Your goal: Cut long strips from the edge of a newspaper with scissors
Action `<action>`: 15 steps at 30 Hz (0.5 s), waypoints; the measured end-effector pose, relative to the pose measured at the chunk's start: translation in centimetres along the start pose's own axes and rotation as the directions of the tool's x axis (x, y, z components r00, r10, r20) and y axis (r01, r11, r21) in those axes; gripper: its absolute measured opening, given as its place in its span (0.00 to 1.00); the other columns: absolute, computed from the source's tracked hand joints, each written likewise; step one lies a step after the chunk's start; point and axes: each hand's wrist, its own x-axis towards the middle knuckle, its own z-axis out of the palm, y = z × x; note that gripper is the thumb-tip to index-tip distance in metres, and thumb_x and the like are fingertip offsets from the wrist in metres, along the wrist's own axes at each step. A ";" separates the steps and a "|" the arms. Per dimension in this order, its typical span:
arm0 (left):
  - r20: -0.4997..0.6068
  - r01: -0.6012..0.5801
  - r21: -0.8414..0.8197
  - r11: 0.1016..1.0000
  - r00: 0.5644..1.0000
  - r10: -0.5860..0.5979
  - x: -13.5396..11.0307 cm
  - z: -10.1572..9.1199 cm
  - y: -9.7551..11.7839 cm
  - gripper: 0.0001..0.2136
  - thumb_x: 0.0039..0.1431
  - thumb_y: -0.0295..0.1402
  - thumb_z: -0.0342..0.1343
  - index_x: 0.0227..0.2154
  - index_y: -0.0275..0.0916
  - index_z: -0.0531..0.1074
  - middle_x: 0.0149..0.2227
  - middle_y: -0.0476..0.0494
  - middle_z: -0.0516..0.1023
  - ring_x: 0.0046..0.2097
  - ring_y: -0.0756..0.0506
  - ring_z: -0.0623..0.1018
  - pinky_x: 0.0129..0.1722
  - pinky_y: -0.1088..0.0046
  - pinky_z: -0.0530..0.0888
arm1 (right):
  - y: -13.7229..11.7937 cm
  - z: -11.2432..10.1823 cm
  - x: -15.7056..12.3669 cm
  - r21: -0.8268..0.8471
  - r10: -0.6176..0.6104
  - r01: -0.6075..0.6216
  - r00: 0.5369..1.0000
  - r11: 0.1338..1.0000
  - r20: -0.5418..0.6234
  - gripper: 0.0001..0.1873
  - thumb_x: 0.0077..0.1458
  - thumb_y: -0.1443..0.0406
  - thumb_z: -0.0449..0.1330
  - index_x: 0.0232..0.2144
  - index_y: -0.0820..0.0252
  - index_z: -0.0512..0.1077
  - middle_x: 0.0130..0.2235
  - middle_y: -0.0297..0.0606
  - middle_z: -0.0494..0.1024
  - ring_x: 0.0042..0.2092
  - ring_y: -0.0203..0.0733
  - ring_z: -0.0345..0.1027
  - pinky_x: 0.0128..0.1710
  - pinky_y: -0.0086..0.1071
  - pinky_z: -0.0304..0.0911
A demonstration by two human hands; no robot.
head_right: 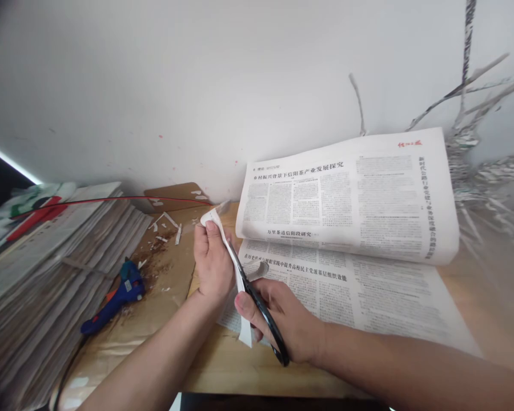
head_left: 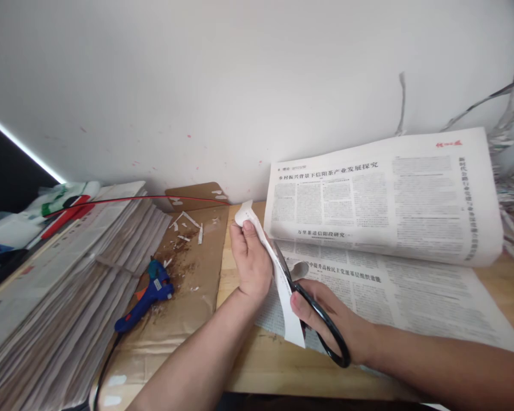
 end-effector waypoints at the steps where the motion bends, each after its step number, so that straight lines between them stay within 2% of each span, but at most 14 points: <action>1: -0.016 -0.023 0.029 0.999 1.000 0.023 0.0 0.0 0.1 0.13 0.63 0.47 0.54 0.33 0.42 0.66 0.29 0.50 0.69 0.31 0.48 0.70 0.29 0.72 0.67 | 0.1 0.0 0.0 -0.001 -0.001 0.001 1.000 1.000 -0.004 0.31 0.56 0.38 0.54 0.22 0.56 0.60 0.19 0.31 0.65 0.22 0.35 0.61 0.23 0.29 0.59; 4: -0.042 -0.074 0.090 0.993 0.996 0.078 0.1 0.0 0.3 0.14 0.63 0.47 0.53 0.32 0.42 0.67 0.29 0.50 0.69 0.32 0.48 0.70 0.31 0.72 0.68 | 0.3 0.2 -0.1 0.015 0.015 -0.014 1.000 1.000 -0.023 0.33 0.55 0.36 0.53 0.20 0.57 0.60 0.17 0.31 0.65 0.20 0.34 0.62 0.21 0.29 0.57; 9: -0.046 -0.063 0.097 0.993 0.997 0.067 0.2 0.0 0.2 0.14 0.63 0.48 0.54 0.33 0.42 0.67 0.30 0.50 0.70 0.32 0.48 0.71 0.31 0.72 0.68 | 1.0 0.8 -0.1 0.086 0.074 -0.069 0.996 0.994 -0.051 0.35 0.50 0.33 0.54 0.18 0.58 0.59 0.15 0.28 0.62 0.15 0.30 0.58 0.15 0.24 0.52; 12: -0.041 -0.028 0.037 0.999 0.999 0.030 0.1 0.2 0.2 0.14 0.62 0.49 0.54 0.35 0.43 0.67 0.28 0.51 0.69 0.28 0.49 0.70 0.27 0.73 0.66 | 1.6 1.0 0.1 0.166 0.168 -0.158 0.985 0.973 -0.046 0.34 0.45 0.33 0.59 0.22 0.57 0.59 0.15 0.24 0.61 0.14 0.29 0.54 0.12 0.23 0.53; 15: 0.003 0.024 -0.088 0.996 1.000 -0.023 0.3 0.3 0.7 0.16 0.61 0.51 0.54 0.32 0.43 0.65 0.24 0.54 0.68 0.24 0.51 0.68 0.23 0.74 0.65 | 1.8 0.7 0.3 0.183 0.210 -0.204 0.978 0.962 -0.015 0.33 0.44 0.35 0.62 0.23 0.56 0.59 0.15 0.22 0.60 0.14 0.28 0.53 0.12 0.24 0.57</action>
